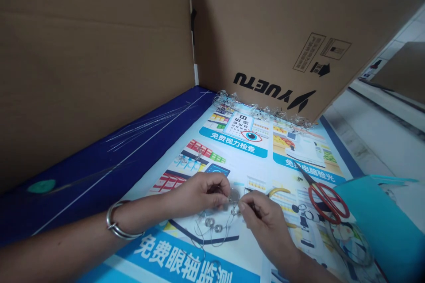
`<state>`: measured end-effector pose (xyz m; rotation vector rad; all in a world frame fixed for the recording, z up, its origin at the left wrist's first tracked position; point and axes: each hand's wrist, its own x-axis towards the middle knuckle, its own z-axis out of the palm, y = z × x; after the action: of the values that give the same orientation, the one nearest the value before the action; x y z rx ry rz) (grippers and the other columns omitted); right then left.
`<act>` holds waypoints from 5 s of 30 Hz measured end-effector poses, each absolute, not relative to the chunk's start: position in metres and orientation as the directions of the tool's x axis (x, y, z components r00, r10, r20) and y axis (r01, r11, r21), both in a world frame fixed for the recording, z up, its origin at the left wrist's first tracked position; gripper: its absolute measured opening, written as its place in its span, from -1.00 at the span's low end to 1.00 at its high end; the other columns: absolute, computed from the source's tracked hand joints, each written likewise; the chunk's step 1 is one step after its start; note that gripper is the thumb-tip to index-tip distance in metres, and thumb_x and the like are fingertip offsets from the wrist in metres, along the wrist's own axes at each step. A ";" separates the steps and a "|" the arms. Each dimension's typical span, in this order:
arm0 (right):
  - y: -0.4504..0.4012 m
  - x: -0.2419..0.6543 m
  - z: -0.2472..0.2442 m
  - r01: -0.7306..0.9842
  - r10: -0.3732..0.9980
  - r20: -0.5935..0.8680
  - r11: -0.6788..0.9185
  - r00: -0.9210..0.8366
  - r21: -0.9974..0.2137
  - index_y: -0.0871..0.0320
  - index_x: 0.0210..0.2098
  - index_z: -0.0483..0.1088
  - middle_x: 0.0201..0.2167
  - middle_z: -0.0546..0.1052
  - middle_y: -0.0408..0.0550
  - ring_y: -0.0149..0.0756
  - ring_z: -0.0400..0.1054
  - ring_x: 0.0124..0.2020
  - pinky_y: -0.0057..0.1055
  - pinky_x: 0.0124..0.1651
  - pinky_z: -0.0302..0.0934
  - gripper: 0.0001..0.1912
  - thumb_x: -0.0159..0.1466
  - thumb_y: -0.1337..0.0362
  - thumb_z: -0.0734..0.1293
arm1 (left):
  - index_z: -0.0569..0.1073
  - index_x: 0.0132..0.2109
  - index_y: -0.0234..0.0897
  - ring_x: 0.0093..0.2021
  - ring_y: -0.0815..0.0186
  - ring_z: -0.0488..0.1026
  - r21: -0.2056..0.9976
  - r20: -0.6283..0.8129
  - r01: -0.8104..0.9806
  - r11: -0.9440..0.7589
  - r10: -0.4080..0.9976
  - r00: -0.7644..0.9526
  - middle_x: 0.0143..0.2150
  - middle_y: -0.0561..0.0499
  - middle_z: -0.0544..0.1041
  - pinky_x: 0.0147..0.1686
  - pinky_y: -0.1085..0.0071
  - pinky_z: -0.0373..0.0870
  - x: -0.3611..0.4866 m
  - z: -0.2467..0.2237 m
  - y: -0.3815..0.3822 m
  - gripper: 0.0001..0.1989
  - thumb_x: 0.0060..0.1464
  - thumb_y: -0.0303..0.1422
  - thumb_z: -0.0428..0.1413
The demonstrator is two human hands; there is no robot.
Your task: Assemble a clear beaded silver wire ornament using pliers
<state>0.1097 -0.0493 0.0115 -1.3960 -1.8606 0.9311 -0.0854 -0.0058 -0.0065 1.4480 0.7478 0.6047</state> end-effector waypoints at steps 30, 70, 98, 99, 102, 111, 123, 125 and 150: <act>-0.051 0.112 0.009 0.587 0.915 0.225 0.389 -0.334 -0.710 0.13 -0.46 0.33 -0.53 0.38 -0.13 -0.38 0.25 -0.48 -0.47 -0.43 0.11 -0.84 0.22 0.31 0.18 | 0.40 -0.35 -0.33 -0.35 0.39 0.37 0.981 0.031 0.133 -0.145 0.781 0.624 -0.35 0.01 0.47 -0.33 0.48 0.29 -0.087 -0.003 -0.004 -0.90 0.00 -0.36 0.12; -0.062 0.089 0.014 0.753 0.735 0.377 0.645 -0.564 -0.129 0.14 -0.35 0.31 -0.49 0.37 -0.06 -0.21 0.27 -0.49 -0.36 -0.47 0.09 -0.88 0.18 0.22 0.24 | 0.37 -0.46 -0.35 -0.52 0.48 0.23 0.903 0.016 0.375 -0.210 0.888 0.459 -0.53 0.12 0.33 -0.52 0.58 0.16 -0.082 -0.001 -0.005 -0.91 -0.06 -0.51 -0.01; -0.046 0.104 0.008 0.516 0.976 -0.110 0.002 -0.186 -0.856 0.15 -0.46 0.25 -0.58 0.32 -0.21 -0.47 0.13 -0.59 -0.53 -0.52 0.05 -0.71 0.26 0.09 0.14 | 0.35 -0.35 -0.33 -0.59 0.48 0.22 0.985 -0.167 0.129 0.117 0.847 0.505 -0.53 0.06 0.42 -0.60 0.56 0.11 -0.085 0.003 -0.005 -0.79 0.07 -0.24 0.02; -0.046 0.104 0.008 0.518 0.977 -0.108 0.004 -0.185 -0.855 0.15 -0.46 0.25 -0.58 0.33 -0.21 -0.47 0.14 -0.59 -0.53 -0.52 0.05 -0.71 0.26 0.09 0.14 | 0.34 -0.35 -0.33 -0.60 0.48 0.22 0.985 -0.173 0.110 0.136 0.842 0.511 -0.53 0.06 0.42 -0.61 0.56 0.11 -0.085 0.004 -0.005 -0.79 0.06 -0.24 0.03; -0.046 0.104 0.009 0.525 0.978 -0.092 0.021 -0.187 -0.851 0.15 -0.46 0.26 -0.58 0.33 -0.21 -0.47 0.14 -0.59 -0.54 -0.52 0.06 -0.72 0.25 0.11 0.15 | 0.31 -0.37 -0.33 -0.61 0.47 0.24 0.981 -0.185 0.052 0.186 0.826 0.532 -0.58 0.07 0.41 -0.61 0.56 0.12 -0.084 0.004 -0.006 -0.79 0.04 -0.24 0.04; -0.048 0.106 0.014 0.647 0.967 -0.010 0.162 -0.253 -0.745 0.14 -0.35 0.31 -0.58 0.34 -0.20 -0.42 0.22 -0.57 -0.52 -0.52 0.11 -0.79 0.27 0.18 0.13 | 0.32 -0.38 -0.33 -0.62 0.48 0.25 0.976 -0.216 0.101 0.192 0.827 0.519 -0.58 0.08 0.42 -0.59 0.55 0.17 -0.085 0.003 -0.006 -0.81 0.05 -0.26 0.04; -0.030 0.177 0.034 0.838 0.845 0.033 0.524 -0.535 0.152 0.03 0.06 0.25 0.01 0.35 0.09 0.07 0.21 0.00 -0.01 -0.15 0.25 -0.39 -0.01 0.23 0.38 | 0.34 -0.40 -0.32 -0.59 0.44 0.34 0.969 -0.246 0.139 0.205 0.854 0.459 -0.57 0.09 0.41 -0.62 0.56 0.22 -0.084 -0.005 -0.002 -0.80 0.00 -0.25 0.06; -0.031 0.181 0.032 0.815 0.824 0.012 0.557 -0.566 0.161 0.03 0.08 0.22 0.01 0.35 0.09 0.02 0.22 -0.01 -0.09 -0.16 0.27 -0.40 0.03 0.28 0.34 | 0.34 -0.41 -0.32 -0.57 0.43 0.36 0.971 -0.240 0.131 0.202 0.856 0.458 -0.56 0.10 0.41 -0.62 0.57 0.22 -0.084 -0.006 -0.002 -0.82 -0.01 -0.27 0.06; -0.013 0.159 0.019 0.788 0.787 0.114 0.577 -0.607 0.214 0.28 -0.16 0.30 -0.24 0.34 0.13 -0.11 0.23 -0.20 -0.25 -0.21 0.19 -0.71 0.11 0.45 0.16 | 0.34 -0.39 -0.32 -0.59 0.44 0.34 0.973 -0.228 0.128 0.190 0.859 0.458 -0.57 0.09 0.41 -0.61 0.56 0.24 -0.084 -0.006 -0.002 -0.84 0.01 -0.28 0.05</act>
<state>0.1593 -0.0129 0.0189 -1.3900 -2.7838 -0.3837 -0.0843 -0.0021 -0.0062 1.2968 0.9926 0.6548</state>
